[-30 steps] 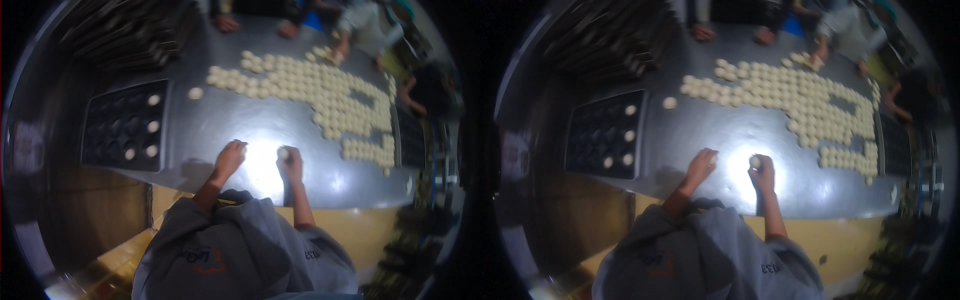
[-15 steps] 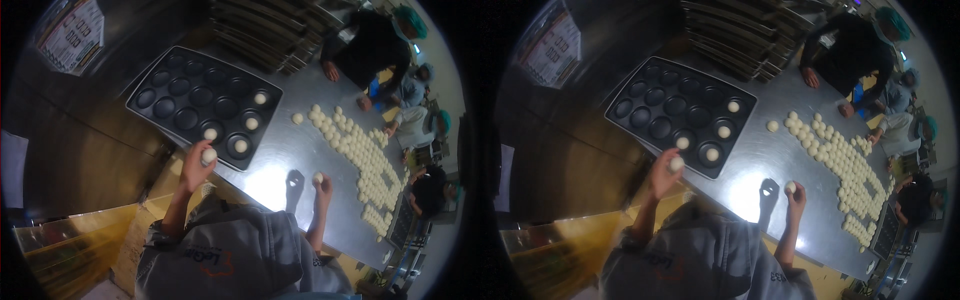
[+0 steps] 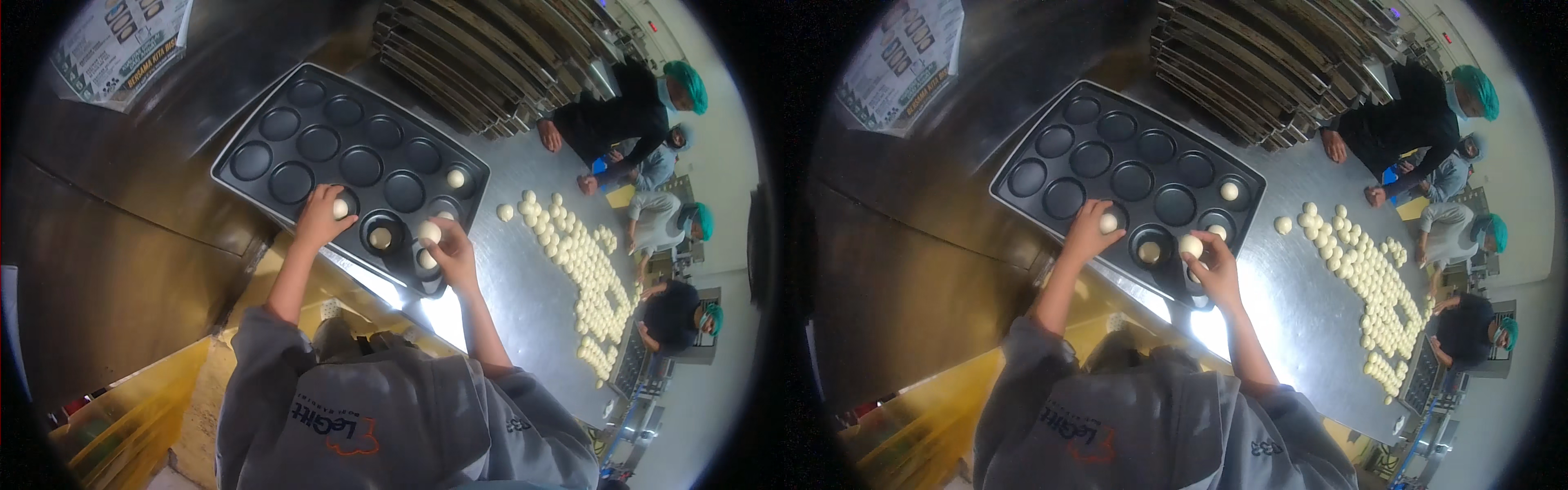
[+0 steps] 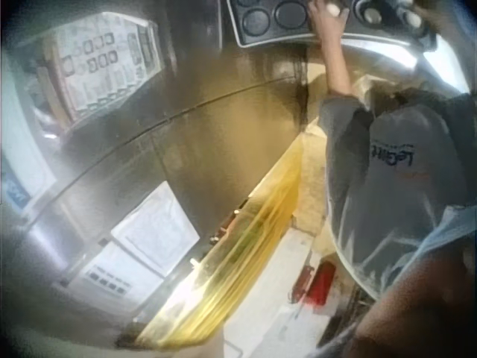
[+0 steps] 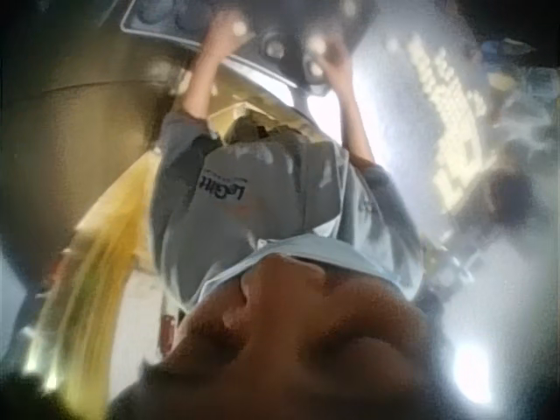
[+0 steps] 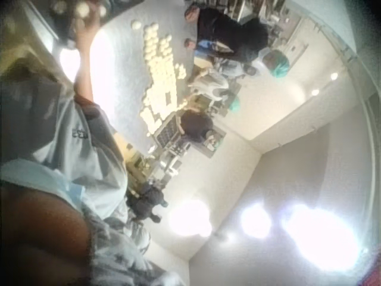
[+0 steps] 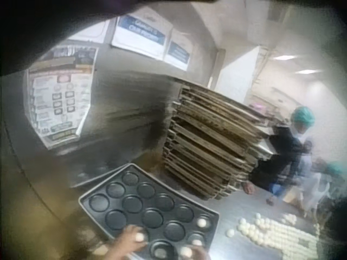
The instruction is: The person shapes dough balls by hand on a stainless steel table, places them into a muffin-style tray, and سپس slides the loaded tray into a bakery rack.
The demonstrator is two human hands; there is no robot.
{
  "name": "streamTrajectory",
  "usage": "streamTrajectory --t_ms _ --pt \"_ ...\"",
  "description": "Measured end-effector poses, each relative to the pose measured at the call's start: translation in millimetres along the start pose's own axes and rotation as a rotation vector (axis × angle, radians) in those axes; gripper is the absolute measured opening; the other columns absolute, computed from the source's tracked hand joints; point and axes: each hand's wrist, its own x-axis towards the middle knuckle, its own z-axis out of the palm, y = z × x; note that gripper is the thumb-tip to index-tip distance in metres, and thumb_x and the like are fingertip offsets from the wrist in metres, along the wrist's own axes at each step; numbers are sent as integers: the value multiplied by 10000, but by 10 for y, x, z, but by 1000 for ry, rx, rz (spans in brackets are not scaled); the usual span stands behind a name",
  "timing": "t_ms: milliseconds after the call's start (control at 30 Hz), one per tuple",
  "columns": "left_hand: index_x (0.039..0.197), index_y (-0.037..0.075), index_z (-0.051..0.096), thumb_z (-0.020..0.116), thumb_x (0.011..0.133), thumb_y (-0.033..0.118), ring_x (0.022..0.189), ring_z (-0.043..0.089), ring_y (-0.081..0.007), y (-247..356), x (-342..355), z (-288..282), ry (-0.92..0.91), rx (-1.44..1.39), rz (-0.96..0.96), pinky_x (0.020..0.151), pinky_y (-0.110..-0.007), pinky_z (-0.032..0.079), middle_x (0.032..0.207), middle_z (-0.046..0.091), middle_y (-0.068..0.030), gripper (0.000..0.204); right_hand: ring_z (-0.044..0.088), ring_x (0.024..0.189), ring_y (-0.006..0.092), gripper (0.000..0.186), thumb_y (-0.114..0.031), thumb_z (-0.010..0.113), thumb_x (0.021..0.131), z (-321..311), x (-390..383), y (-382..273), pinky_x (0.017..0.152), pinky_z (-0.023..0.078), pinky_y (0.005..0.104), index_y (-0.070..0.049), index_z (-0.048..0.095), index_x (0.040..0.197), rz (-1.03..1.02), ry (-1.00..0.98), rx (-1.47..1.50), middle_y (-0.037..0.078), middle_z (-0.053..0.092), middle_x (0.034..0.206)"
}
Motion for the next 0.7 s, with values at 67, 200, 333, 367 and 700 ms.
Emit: streamTrajectory --t_ms 67,200,333,367,700 --pt "1243 49 617 763 771 47 1105 607 -371 -95 -24 -8 -24 -129 38 971 -429 497 1180 618 -161 495 642 1084 165 401 -35 718 912 -32 3 91 933 520 308 -29 586 1291 75 -32 31 85 654 1177" --pt "1195 64 632 747 779 31 1075 618 -375 -247 68 -106 -214 -170 31 938 -422 514 1137 631 -147 434 649 1091 183 377 -50 725 895 -23 422 322 901 546 320 -45 610 1254 112 -71 -57 94 655 1165" --pt "1181 103 623 758 778 25 1126 604 -354 -129 97 -220 -238 -125 -18 931 -446 522 1169 609 -101 432 650 1064 284 419 -91 784 818 168 1102 500 914 542 379 -83 641 1212 -178 45 -515 125 628 1155" --pt "1171 95 624 751 779 25 1128 600 -354 -131 71 -206 -227 -81 -25 938 -437 517 1165 608 -105 418 647 1050 309 430 -99 797 797 203 1257 606 918 538 397 -90 648 1201 -210 34 -608 136 619 1152" --pt "1119 122 657 708 839 150 1110 610 -323 -140 -71 -158 -16 -6 46 914 -431 521 1166 619 -64 286 667 945 330 303 -28 744 814 349 1215 428 868 522 445 -20 641 1099 -259 204 -487 169 654 1006"
